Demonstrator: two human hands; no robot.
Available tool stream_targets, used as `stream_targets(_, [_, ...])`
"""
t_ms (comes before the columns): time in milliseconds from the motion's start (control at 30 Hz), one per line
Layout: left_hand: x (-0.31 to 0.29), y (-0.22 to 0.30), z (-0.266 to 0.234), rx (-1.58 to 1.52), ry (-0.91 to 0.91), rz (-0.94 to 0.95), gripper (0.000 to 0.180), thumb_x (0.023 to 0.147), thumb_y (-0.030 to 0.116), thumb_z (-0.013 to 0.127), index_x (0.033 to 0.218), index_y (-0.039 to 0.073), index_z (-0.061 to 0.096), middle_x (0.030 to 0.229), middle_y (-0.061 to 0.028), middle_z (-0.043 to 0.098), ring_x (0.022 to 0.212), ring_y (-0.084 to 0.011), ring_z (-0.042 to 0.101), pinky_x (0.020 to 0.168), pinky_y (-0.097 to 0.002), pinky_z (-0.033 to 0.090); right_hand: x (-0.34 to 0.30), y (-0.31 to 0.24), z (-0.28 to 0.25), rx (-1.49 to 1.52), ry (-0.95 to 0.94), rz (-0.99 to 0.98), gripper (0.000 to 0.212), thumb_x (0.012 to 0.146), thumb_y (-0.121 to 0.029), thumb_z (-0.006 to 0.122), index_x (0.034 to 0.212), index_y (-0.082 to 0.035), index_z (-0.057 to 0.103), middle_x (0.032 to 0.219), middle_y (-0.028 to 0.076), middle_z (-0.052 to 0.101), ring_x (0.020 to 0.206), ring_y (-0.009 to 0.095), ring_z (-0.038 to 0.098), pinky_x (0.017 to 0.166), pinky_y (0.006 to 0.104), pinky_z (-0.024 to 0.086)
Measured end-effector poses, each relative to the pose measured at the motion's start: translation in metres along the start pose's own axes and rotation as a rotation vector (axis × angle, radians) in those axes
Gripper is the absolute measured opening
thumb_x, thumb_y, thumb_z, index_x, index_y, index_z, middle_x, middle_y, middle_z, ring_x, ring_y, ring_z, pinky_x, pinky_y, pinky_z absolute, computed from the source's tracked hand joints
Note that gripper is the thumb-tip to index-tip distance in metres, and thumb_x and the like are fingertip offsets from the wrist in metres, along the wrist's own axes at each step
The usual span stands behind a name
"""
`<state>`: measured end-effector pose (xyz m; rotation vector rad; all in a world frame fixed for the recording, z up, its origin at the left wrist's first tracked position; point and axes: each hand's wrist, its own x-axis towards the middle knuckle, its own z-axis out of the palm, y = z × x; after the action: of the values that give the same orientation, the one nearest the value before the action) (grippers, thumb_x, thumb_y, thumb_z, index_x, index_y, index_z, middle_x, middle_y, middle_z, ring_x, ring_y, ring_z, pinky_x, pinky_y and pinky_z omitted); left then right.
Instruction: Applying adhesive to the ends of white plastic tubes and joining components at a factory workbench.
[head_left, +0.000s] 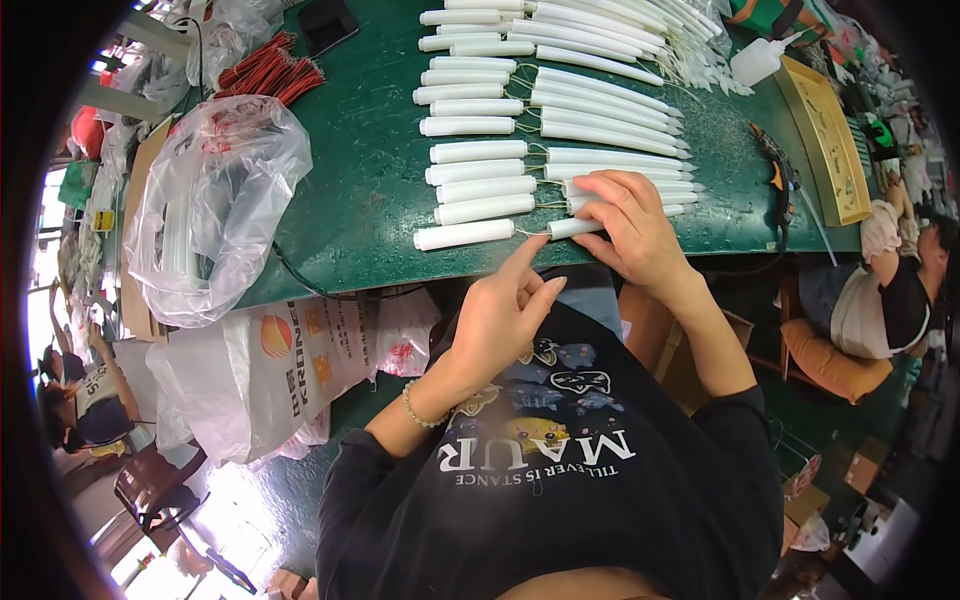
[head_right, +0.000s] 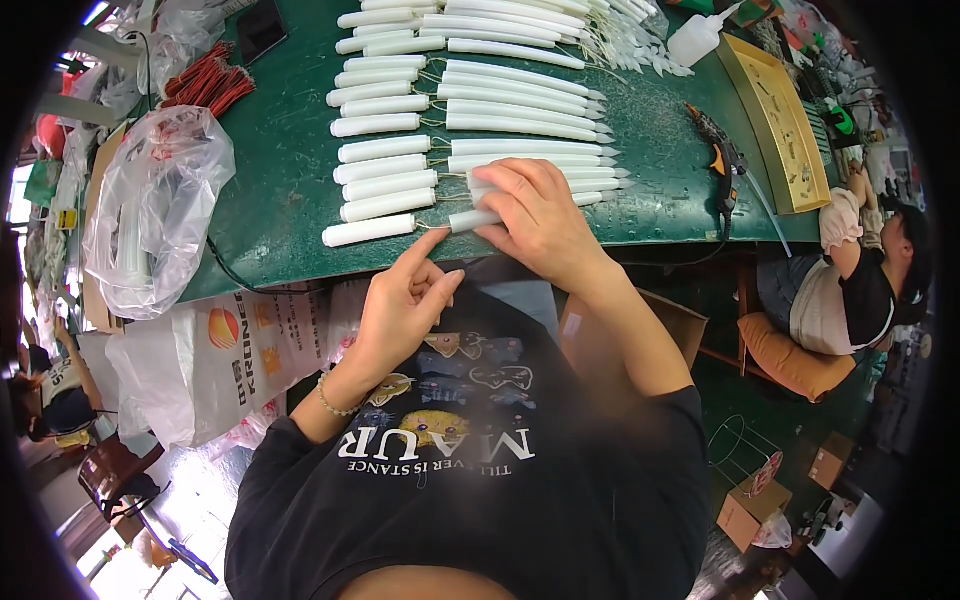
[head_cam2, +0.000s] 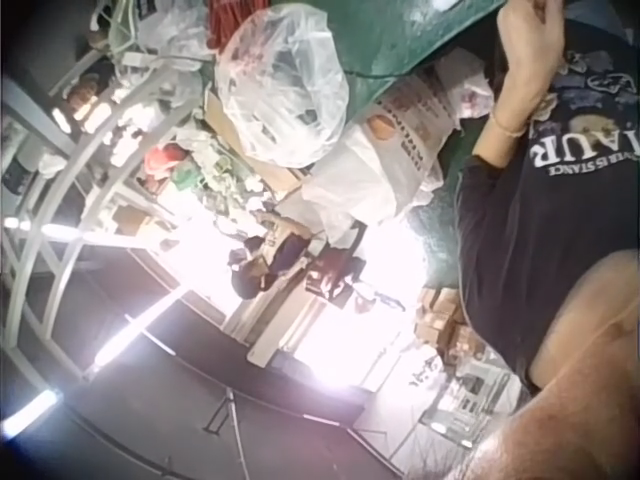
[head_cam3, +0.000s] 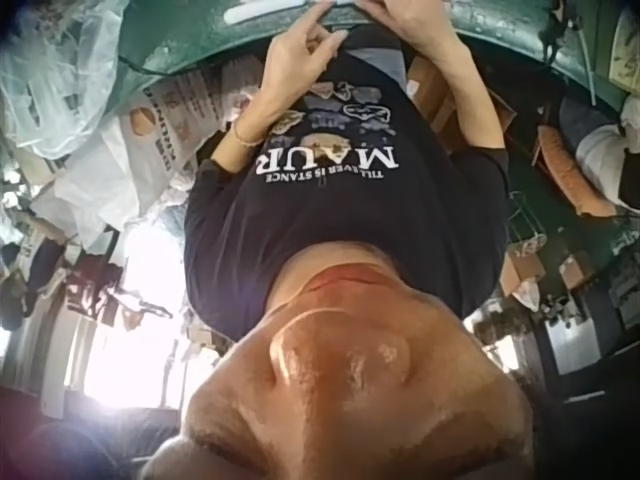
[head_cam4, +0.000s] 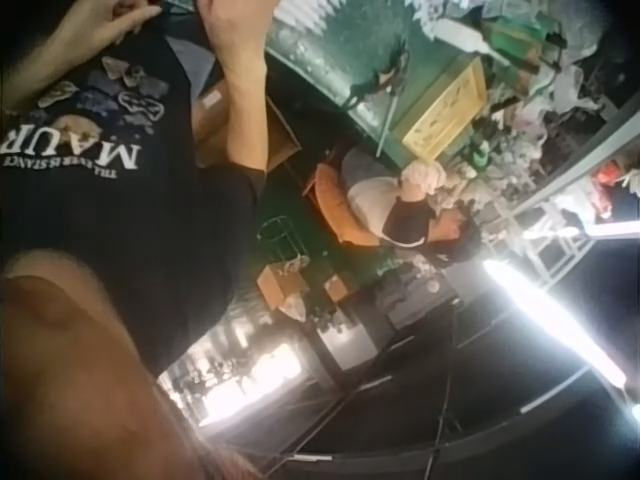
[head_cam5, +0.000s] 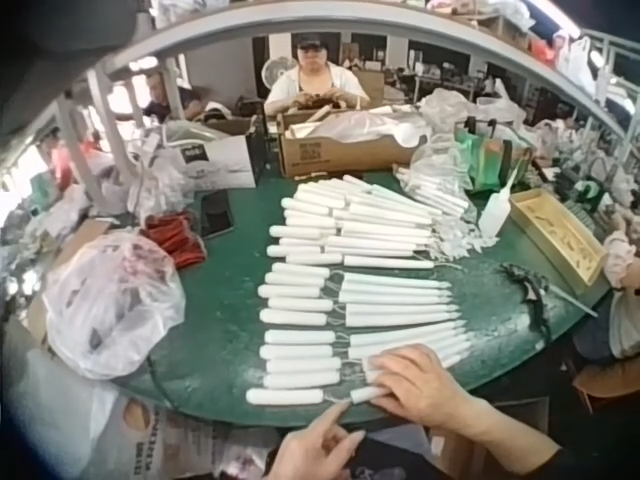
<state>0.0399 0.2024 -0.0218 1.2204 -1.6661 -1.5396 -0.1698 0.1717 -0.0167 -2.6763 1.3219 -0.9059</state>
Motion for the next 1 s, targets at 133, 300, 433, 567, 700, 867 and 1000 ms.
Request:
stream_targets(133, [0.006,-0.001,0.001,-0.140,-0.009,-0.022,0.045,0.090,0.011,0.062,0.129,-0.005,0.046,0.064,-0.0053,0.058,0.049,-0.0067,0.050,0.045,-0.0223,0.040,0.001,-0.002,0.002,-0.018,-0.004,-0.021,0.034,0.067,-0.011,0.075,0.095,-0.005,0.057,0.121,0.008,0.053,0.113,0.028,0.050,0.095,0.0443,0.040])
stream_targets(300, [0.011,0.012,-0.010,-0.260,-0.139,-0.178,0.043,0.093,0.016,0.058,0.129,-0.005,0.046,0.066,-0.0052,0.060,0.048,-0.0067,0.049,0.044,-0.0209,0.040,0.001,-0.002,0.003,-0.016,0.017,-0.007,0.029,0.066,-0.009,0.074,0.091,-0.005,0.058,0.120,0.008,0.055,0.109,0.030,0.051,0.092,0.0434,0.041])
stream_targets(433, [0.008,0.008,-0.021,-0.346,-0.121,-0.202,0.040,0.097,0.016,0.052,0.131,-0.004,0.047,0.072,-0.0046,0.062,0.051,-0.0061,0.051,0.045,-0.0196,0.041,0.000,-0.002,0.002,-0.027,0.034,0.015,0.027,0.067,-0.010,0.074,0.089,-0.006,0.059,0.120,0.007,0.056,0.109,0.029,0.051,0.093,0.0430,0.040])
stream_targets(567, [0.006,0.020,-0.023,-0.186,-0.001,-0.042,0.035,0.098,0.014,0.050,0.129,-0.001,0.051,0.071,-0.0062,0.063,0.050,-0.0048,0.052,0.044,-0.0168,0.039,0.001,-0.001,-0.001,-0.001,0.030,0.023,0.026,0.067,-0.012,0.074,0.088,-0.006,0.061,0.120,0.007,0.057,0.110,0.029,0.051,0.093,0.0423,0.040])
stream_targets(700, [0.022,0.031,-0.016,0.051,-0.068,-0.034,0.040,0.095,0.018,0.053,0.129,-0.002,0.049,0.061,-0.0058,0.061,0.048,-0.0103,0.052,0.047,-0.0255,0.042,0.004,0.001,-0.010,-0.021,0.050,0.072,0.024,0.068,-0.013,0.074,0.089,-0.007,0.064,0.121,0.008,0.057,0.112,0.030,0.050,0.092,0.0411,0.040])
stream_targets(867, [0.032,0.033,-0.010,0.239,-0.099,0.015,0.047,0.095,0.022,0.054,0.133,-0.003,0.045,0.056,-0.0048,0.058,0.043,-0.0086,0.049,0.044,-0.0253,0.040,0.013,0.008,-0.028,-0.090,-0.035,0.117,0.022,0.070,-0.012,0.073,0.089,-0.007,0.064,0.123,0.008,0.055,0.114,0.031,0.049,0.094,0.0407,0.039])
stream_targets(1000, [0.038,0.037,-0.011,0.217,-0.165,-0.027,0.048,0.093,0.024,0.055,0.128,-0.007,0.047,0.056,-0.0085,0.060,0.044,-0.0160,0.053,0.047,-0.0304,0.043,0.024,0.005,-0.031,-0.139,-0.159,0.051,0.020,0.070,-0.011,0.071,0.088,-0.005,0.063,0.122,0.008,0.055,0.115,0.029,0.048,0.095,0.0411,0.039])
